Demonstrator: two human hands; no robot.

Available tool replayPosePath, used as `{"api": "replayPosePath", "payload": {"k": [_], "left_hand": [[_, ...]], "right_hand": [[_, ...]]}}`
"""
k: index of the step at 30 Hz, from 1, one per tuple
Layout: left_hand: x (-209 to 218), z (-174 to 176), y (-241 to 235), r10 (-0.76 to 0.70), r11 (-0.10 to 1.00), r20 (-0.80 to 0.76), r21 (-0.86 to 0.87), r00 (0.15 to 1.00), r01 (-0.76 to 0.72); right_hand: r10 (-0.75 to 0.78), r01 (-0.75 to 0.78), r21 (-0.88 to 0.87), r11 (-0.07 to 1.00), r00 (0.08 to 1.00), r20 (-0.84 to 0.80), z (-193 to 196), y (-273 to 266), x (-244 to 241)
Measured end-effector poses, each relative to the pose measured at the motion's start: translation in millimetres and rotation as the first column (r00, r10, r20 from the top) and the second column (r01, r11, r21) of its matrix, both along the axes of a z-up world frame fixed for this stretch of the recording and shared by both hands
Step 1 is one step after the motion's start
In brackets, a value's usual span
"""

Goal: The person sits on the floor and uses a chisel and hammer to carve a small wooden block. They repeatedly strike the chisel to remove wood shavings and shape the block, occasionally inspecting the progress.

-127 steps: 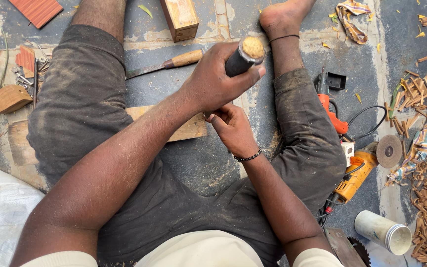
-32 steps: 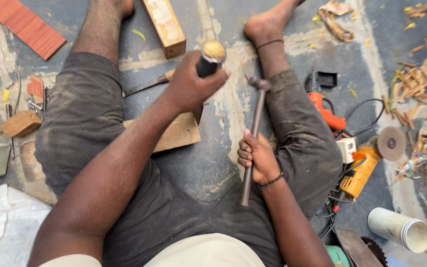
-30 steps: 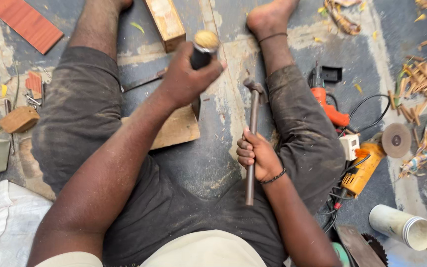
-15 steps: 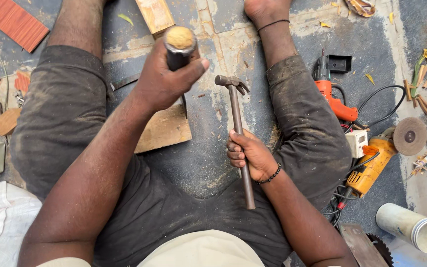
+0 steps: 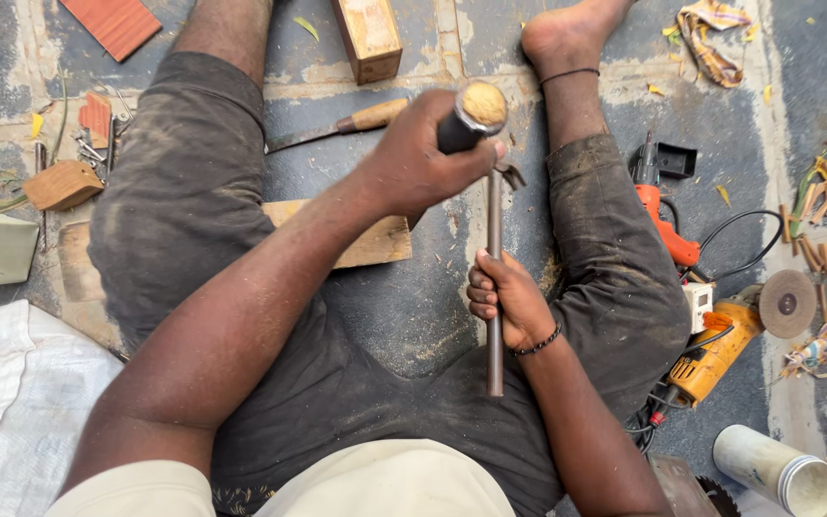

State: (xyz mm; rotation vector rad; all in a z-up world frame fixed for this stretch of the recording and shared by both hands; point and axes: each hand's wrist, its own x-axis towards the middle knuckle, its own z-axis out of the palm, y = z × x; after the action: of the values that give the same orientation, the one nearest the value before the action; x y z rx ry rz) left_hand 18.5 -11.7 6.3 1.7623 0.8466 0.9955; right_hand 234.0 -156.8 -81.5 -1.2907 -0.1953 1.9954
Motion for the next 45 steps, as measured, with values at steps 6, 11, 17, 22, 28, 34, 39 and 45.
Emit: {"api": "replayPosePath", "payload": {"k": [6, 11, 17, 22, 28, 34, 39, 45], "left_hand": [[5.6, 9.0, -9.4, -0.069, 0.997, 0.055, 0.048, 0.996, 0.066], [9.1, 13.6, -13.9, -0.090, 0.990, 0.036, 0.112, 0.995, 0.085], [6.8, 19.6, -14.5, -0.108, 0.994, 0.015, 0.019, 0.994, 0.108], [5.5, 21.6, -17.5, -0.102, 0.995, 0.049, 0.010, 0.994, 0.102], [2.0, 20.7, -18.9, -0.087, 0.995, 0.038, 0.059, 0.996, 0.084], [2.7, 14.1, -19.6, -0.086, 0.995, 0.009, 0.057, 0.996, 0.085], [0.8, 0.0, -17.3, -0.070, 0.991, 0.062, 0.117, 0.996, 0.062], [-5.1, -24.0, -5.6, 0.134, 0.991, 0.015, 0.017, 0.991, -0.135]], "right_hand": [[-0.148, -0.046, 0.299, 0.953, 0.791, 0.593, 62.5, -4.0, 15.4], [-0.617, 0.007, 0.882, 0.471, 0.717, 0.325, 159.7, 4.4, 58.0], [-0.464, -0.365, 0.815, 0.450, 0.684, 0.563, 202.4, 18.4, 71.6], [-0.489, -0.793, 0.067, 0.606, -0.305, 0.817, 199.2, 14.0, 70.8], [-0.658, -0.272, 0.863, 0.425, 0.563, 0.501, 224.5, 19.8, 79.1], [-0.666, -0.877, 0.166, 0.451, -0.207, 0.717, 186.8, 36.5, 72.3], [-0.389, -0.805, 0.183, 0.565, -0.064, 0.919, 170.4, 9.7, 56.3], [-0.240, 0.131, 0.386, 0.913, 0.938, 0.250, 60.5, -7.0, 12.0]]}}
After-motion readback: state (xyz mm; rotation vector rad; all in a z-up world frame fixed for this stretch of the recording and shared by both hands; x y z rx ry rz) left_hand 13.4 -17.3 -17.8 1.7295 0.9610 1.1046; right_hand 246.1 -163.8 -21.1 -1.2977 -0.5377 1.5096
